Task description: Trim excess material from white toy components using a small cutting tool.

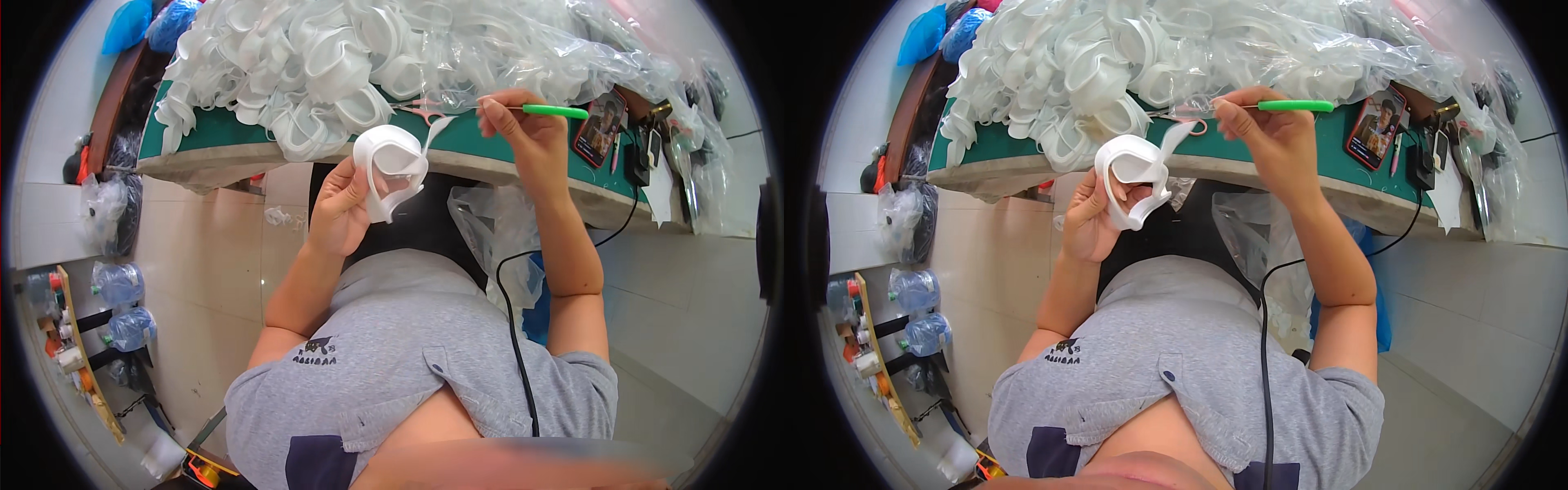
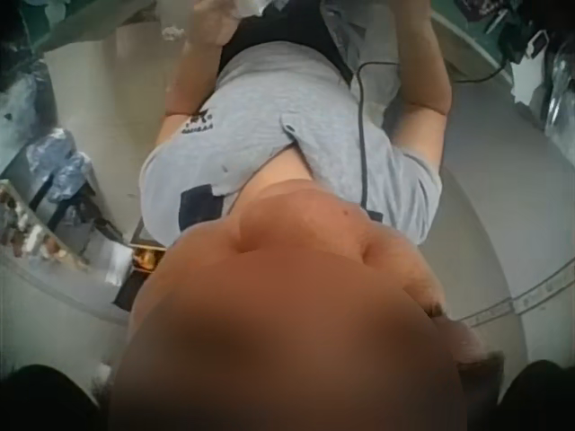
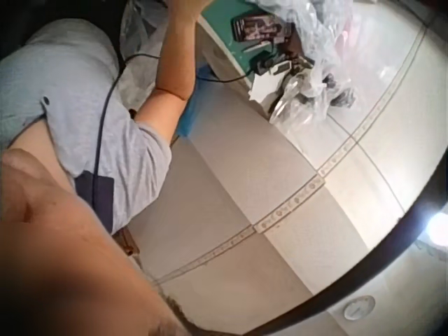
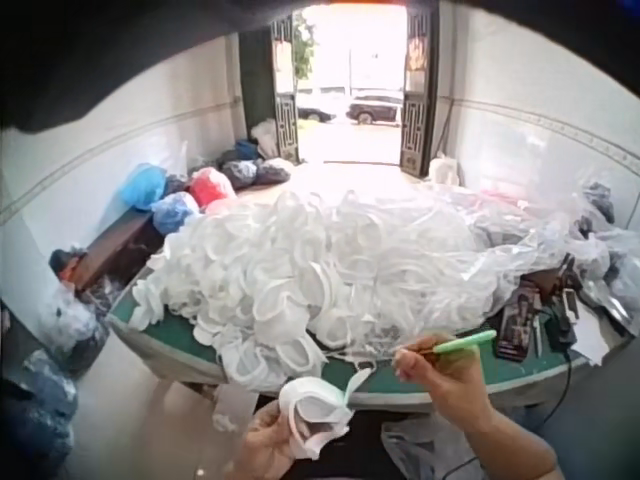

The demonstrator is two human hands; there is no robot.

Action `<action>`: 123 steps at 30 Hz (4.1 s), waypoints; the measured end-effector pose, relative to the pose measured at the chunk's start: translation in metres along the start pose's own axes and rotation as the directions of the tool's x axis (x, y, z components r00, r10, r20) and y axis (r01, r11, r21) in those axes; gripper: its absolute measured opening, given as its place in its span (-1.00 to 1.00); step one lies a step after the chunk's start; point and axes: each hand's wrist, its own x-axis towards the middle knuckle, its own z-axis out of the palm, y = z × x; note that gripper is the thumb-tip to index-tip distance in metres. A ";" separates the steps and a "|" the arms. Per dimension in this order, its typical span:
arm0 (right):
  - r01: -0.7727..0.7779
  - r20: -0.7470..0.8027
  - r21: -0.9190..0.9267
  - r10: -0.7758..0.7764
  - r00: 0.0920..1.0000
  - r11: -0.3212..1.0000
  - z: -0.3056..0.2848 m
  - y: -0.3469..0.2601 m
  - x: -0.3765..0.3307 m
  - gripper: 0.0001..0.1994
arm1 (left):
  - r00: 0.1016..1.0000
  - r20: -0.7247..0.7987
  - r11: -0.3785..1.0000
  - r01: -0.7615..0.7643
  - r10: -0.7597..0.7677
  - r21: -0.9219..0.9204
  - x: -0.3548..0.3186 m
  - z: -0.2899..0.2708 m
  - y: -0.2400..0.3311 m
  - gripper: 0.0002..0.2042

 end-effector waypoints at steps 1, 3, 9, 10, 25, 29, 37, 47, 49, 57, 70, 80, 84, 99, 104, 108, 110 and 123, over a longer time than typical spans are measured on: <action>-0.001 0.003 0.001 0.001 1.000 1.000 0.007 -0.005 -0.006 -0.87 | 1.000 -0.002 1.000 -0.002 0.002 0.000 -0.001 0.002 0.000 -0.74; -0.027 0.032 -0.044 0.028 0.999 0.999 0.026 -0.015 -0.014 -0.89 | 0.996 -0.037 0.994 -0.083 0.085 0.071 0.000 0.017 -0.002 -0.72; 0.685 0.351 -0.487 -0.597 0.722 0.542 0.059 0.003 -0.016 -0.69 | 0.999 -0.039 0.988 -0.026 0.032 0.150 -0.005 0.023 -0.006 -0.59; 0.698 0.387 -0.500 -0.588 0.710 0.513 0.059 0.008 -0.017 -0.70 | 0.997 -0.073 0.993 0.008 0.001 0.118 -0.007 0.023 -0.006 -0.51; 0.262 0.115 -0.178 -0.245 0.963 0.948 0.028 0.000 -0.019 -0.93 | 0.932 -0.286 0.972 -0.186 0.221 0.142 -0.008 -0.005 0.037 -0.60; 0.368 0.483 -0.374 -0.160 0.861 0.851 0.042 0.019 -0.038 -0.87 | 0.929 -0.288 0.972 -0.217 0.233 0.088 -0.007 0.004 0.047 -0.61; -0.037 0.323 -0.370 0.166 0.932 0.928 0.024 0.013 -0.032 -0.76 | 0.978 -0.176 0.994 -0.111 0.112 0.017 -0.013 0.020 0.024 -0.68; -0.389 0.517 0.160 0.259 0.816 0.907 0.001 0.007 -0.045 -0.82 | 0.994 0.094 0.973 0.077 -0.057 -0.219 -0.016 0.032 -0.007 -0.66; -0.251 0.382 0.119 0.189 0.904 0.961 -0.011 -0.008 -0.048 -0.81 | 0.997 0.072 0.999 0.034 -0.031 -0.037 -0.010 0.040 -0.003 -0.66; -0.145 0.093 -0.124 0.157 0.983 0.982 -0.071 -0.052 -0.075 -0.74 | 0.958 0.044 0.915 0.257 -0.284 0.311 -0.007 0.049 0.005 -0.54; -0.355 -0.122 -0.633 0.365 0.923 0.687 -0.122 -0.030 -0.115 -0.78 | 0.935 0.255 0.621 -0.052 -0.244 0.783 0.003 0.042 0.000 -0.77; -0.318 0.031 -0.681 0.459 0.888 0.660 -0.123 -0.023 -0.117 -0.78 | 0.648 0.656 0.117 -0.671 -0.386 0.732 0.072 0.052 -0.129 -0.88; -0.337 0.001 -0.704 0.476 0.879 0.625 -0.125 -0.025 -0.115 -0.78 | 0.473 0.597 -0.151 -0.848 -0.648 0.509 0.091 0.036 -0.176 -0.76; -0.334 0.038 -0.515 0.410 0.911 0.790 -0.118 0.012 -0.117 -0.83 | 0.832 -0.283 0.184 0.409 -0.478 0.894 0.120 -0.091 -0.216 -0.49; -0.319 0.176 -0.563 0.488 0.855 0.762 -0.105 0.027 -0.112 -0.84 | 0.832 -0.230 0.304 0.421 -0.505 0.855 0.121 -0.123 -0.212 -0.64; -0.362 0.111 -0.649 0.554 0.825 0.669 -0.128 0.080 -0.124 -0.84 | 0.945 0.177 0.020 -0.179 -0.274 0.984 0.124 -0.113 -0.206 -0.66; -0.325 0.066 -0.717 0.524 0.849 0.616 -0.138 0.106 -0.130 -0.83 | 0.954 0.195 -0.055 -0.212 -0.230 0.976 0.122 -0.115 -0.209 -0.65; -0.489 -0.387 -0.860 0.441 0.810 0.144 -0.176 0.138 -0.161 -0.78 | 0.978 -0.015 -0.394 -0.069 -0.206 0.916 0.102 -0.099 -0.216 -0.58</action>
